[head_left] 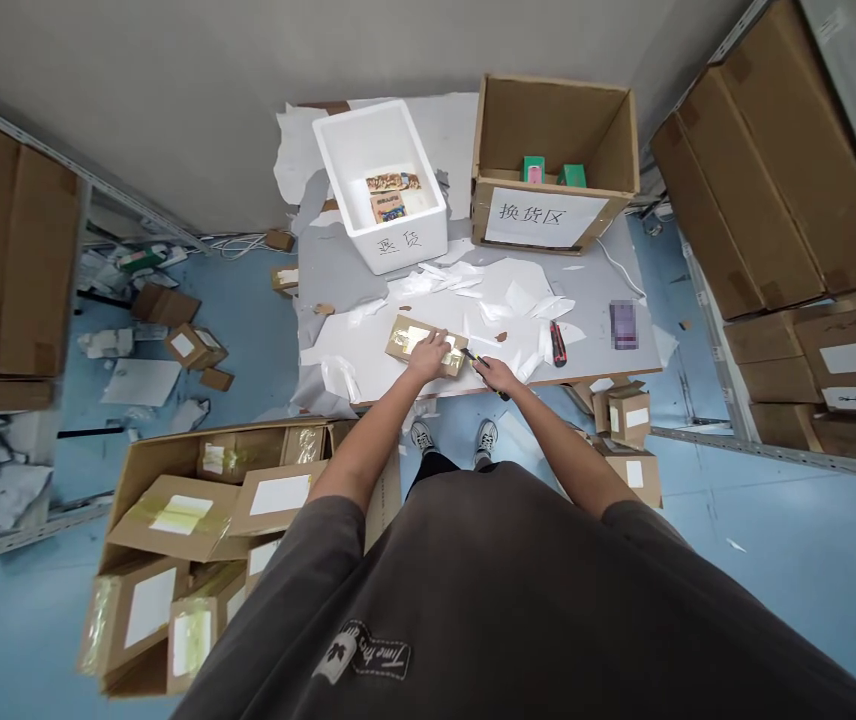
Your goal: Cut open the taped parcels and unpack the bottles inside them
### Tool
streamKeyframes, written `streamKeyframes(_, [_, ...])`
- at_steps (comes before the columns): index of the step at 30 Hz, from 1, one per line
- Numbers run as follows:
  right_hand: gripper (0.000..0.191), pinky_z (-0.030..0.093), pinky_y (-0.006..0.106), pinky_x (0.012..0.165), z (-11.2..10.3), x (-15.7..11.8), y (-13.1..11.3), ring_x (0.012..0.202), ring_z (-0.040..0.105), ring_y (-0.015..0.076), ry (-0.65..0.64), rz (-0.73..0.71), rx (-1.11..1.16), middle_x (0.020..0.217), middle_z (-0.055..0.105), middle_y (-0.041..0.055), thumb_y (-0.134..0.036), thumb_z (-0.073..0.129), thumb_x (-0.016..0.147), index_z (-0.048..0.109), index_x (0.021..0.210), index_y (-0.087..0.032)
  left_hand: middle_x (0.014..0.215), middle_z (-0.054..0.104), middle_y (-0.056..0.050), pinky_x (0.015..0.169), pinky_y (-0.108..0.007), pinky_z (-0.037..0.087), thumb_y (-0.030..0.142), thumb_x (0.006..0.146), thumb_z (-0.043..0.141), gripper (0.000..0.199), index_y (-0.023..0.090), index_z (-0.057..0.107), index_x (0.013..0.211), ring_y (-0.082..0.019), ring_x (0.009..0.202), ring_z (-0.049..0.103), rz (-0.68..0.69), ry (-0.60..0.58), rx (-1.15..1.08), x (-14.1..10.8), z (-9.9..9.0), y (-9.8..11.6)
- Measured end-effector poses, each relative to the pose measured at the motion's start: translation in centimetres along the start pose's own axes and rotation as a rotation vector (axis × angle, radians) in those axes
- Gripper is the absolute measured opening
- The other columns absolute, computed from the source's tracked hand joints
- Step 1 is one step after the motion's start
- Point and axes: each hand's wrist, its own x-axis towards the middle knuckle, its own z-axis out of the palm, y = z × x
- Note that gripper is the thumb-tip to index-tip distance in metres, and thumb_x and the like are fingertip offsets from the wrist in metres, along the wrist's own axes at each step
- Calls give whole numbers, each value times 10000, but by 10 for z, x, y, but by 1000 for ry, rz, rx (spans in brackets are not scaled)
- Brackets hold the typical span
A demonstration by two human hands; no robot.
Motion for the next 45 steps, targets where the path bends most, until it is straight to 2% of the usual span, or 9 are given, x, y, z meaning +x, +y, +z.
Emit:
streamKeyframes(5, [419, 450, 247, 594, -9, 10, -10, 495, 578, 146, -77, -16, -156, 633, 620, -34, -540, 528, 1173, 568, 888, -234, 1826, 405, -164, 1294, -513, 494, 269, 702, 1030, 774, 201, 679, 1388, -402, 1710, 351, -56, -41, -23, 1, 3, 4])
streamKeyframes(9, [390, 440, 240, 605, -14, 7, -10, 497, 572, 145, -98, -35, -219, 600, 588, -37, -467, 536, 1176, 566, 869, -230, 1833, 401, -141, 1286, -509, 514, 296, 675, 1061, 808, 226, 684, 1386, -400, 1707, 361, -94, -58, -33, 3, 2, 6])
streamKeyframes(18, [415, 454, 258, 577, -17, 9, -11, 449, 560, 159, -228, 29, -185, 547, 563, -46, -493, 537, 1169, 543, 840, -240, 1838, 369, -196, 1299, -502, 491, 286, 721, 1021, 903, 186, 614, 1520, -420, 1715, 329, -111, -68, -27, -9, 0, 15])
streamKeyframes(24, [404, 492, 257, 662, -15, 6, -15, 595, 674, 190, -166, -17, -350, 666, 704, 12, -470, 473, 1190, 687, 975, -204, 1839, 370, -187, 1262, -491, 540, 268, 726, 1024, 862, 197, 633, 1492, -405, 1720, 325, -123, -93, -23, -11, -4, 19])
streamKeyframes(27, [420, 519, 265, 790, -10, 3, -17, 893, 780, 240, -124, -48, -495, 950, 829, 98, -464, 463, 1196, 752, 1076, -184, 1836, 383, -174, 1250, -494, 557, 254, 727, 1026, 809, 208, 654, 1444, -404, 1724, 317, -125, -76, -25, -13, -4, 19])
streamKeyframes(29, [428, 517, 276, 872, -6, 2, -19, 1110, 776, 271, -54, -54, -576, 1186, 837, 147, -459, 451, 1204, 770, 1176, -175, 1830, 392, -178, 1248, -492, 561, 230, 718, 1030, 806, 206, 656, 1431, -410, 1719, 327, -129, -75, -34, -13, -3, 19])
streamKeyframes(31, [455, 514, 294, 911, -4, 1, -19, 1216, 752, 298, -36, -39, -626, 1309, 811, 174, -487, 440, 1207, 767, 1260, -175, 1830, 389, -183, 1254, -491, 554, 206, 715, 1028, 807, 204, 650, 1427, -410, 1723, 318, -126, -73, -45, -13, -3, 19])
streamKeyframes(39, [452, 515, 337, 885, -3, 1, -19, 1182, 755, 342, -8, -34, -626, 1250, 810, 200, -556, 493, 1183, 770, 1225, -201, 1827, 388, -200, 1251, -516, 548, 184, 711, 1029, 797, 212, 642, 1407, -422, 1723, 315, -108, -49, -55, -16, 0, 18])
streamKeyframes(45, [412, 516, 371, 955, -10, 6, -26, 1177, 751, 341, 30, -133, -759, 1199, 815, 210, -552, 550, 1161, 756, 1247, -205, 1828, 371, -224, 1269, -525, 531, 188, 708, 1029, 831, 195, 621, 1432, -434, 1727, 297, -99, -52, -82, -18, -1, 17])
